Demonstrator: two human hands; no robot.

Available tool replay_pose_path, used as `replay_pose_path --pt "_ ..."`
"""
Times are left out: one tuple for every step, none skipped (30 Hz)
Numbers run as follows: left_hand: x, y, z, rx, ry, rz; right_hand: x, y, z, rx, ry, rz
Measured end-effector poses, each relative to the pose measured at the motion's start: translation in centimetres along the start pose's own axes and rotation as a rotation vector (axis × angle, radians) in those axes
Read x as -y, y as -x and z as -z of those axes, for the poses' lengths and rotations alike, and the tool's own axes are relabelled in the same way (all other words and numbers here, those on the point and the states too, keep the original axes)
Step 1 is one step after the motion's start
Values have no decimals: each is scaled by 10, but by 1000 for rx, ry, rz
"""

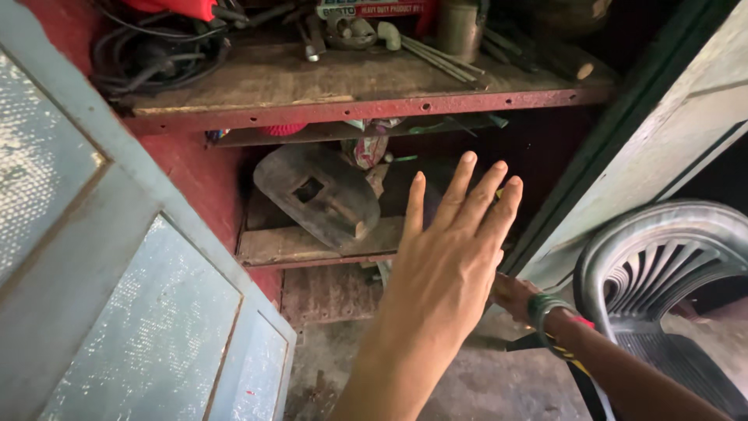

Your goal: The person organizes various workshop items on wooden shelves within a red metal cabinet, including moving a box, a heating torch, and welding masks.

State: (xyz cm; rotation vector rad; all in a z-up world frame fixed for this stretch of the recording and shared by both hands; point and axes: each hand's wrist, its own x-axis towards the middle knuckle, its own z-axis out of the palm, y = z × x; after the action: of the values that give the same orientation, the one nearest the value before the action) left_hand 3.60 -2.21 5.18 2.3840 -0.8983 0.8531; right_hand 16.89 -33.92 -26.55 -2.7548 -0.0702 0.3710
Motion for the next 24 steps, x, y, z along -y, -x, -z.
replay_pose_path --pt "1 2 -1 0 -1 -5 3 12 5 -4 -53 54" --pt "2 4 -3 0 -2 -9 10 26 12 4 -55 48" --pt "3 4 -5 3 3 -7 17 38 22 -7 -123 -83" --pt "4 5 -7 11 26 0 25 46 31 -19 -190 -214" --pt "5 6 -9 17 48 5 34 46 37 -17 -190 -219" --pt "5 7 -11 20 53 5 40 43 42 -112 -195 -196" --pt "5 8 -13 17 56 3 42 42 45 -206 -196 -173" --pt "5 9 -15 14 60 1 43 37 47 -203 -194 -179" --pt "4 9 -17 17 66 4 44 30 47 -194 -184 -182" --pt "4 10 -19 28 55 7 44 26 45 -159 -168 -184" --pt "3 10 -20 41 43 10 44 22 41 -112 -155 -188" --pt "2 11 -21 44 47 15 44 21 36 -60 -141 -188" --pt "2 12 -21 50 48 7 44 24 28 -14 -124 -177" --pt "1 12 -22 57 48 -1 45 28 18 21 -106 -163" --pt "1 11 -22 56 52 -2 43 34 14 54 -103 -135" --pt "1 11 -22 60 69 2 42 39 11 67 -101 -120" --pt "1 12 -23 66 84 7 40 43 12 84 -123 -88" --pt "1 11 -24 66 85 7 37 47 14 88 -143 -69" --pt "2 9 -25 63 96 9 34 46 20 89 -170 -73" --pt "2 8 -27 59 107 11 33 43 23 68 -185 -105" --pt "3 6 -28 61 103 12 33 36 28 43 -200 -134" --pt "3 4 -28 57 71 7 34 30 30 16 -209 -157" --pt "3 1 -28 47 40 -1 35 20 34 -5 -217 -169" --pt "3 -1 -28 44 38 -5 36 11 38 -20 -223 -179"
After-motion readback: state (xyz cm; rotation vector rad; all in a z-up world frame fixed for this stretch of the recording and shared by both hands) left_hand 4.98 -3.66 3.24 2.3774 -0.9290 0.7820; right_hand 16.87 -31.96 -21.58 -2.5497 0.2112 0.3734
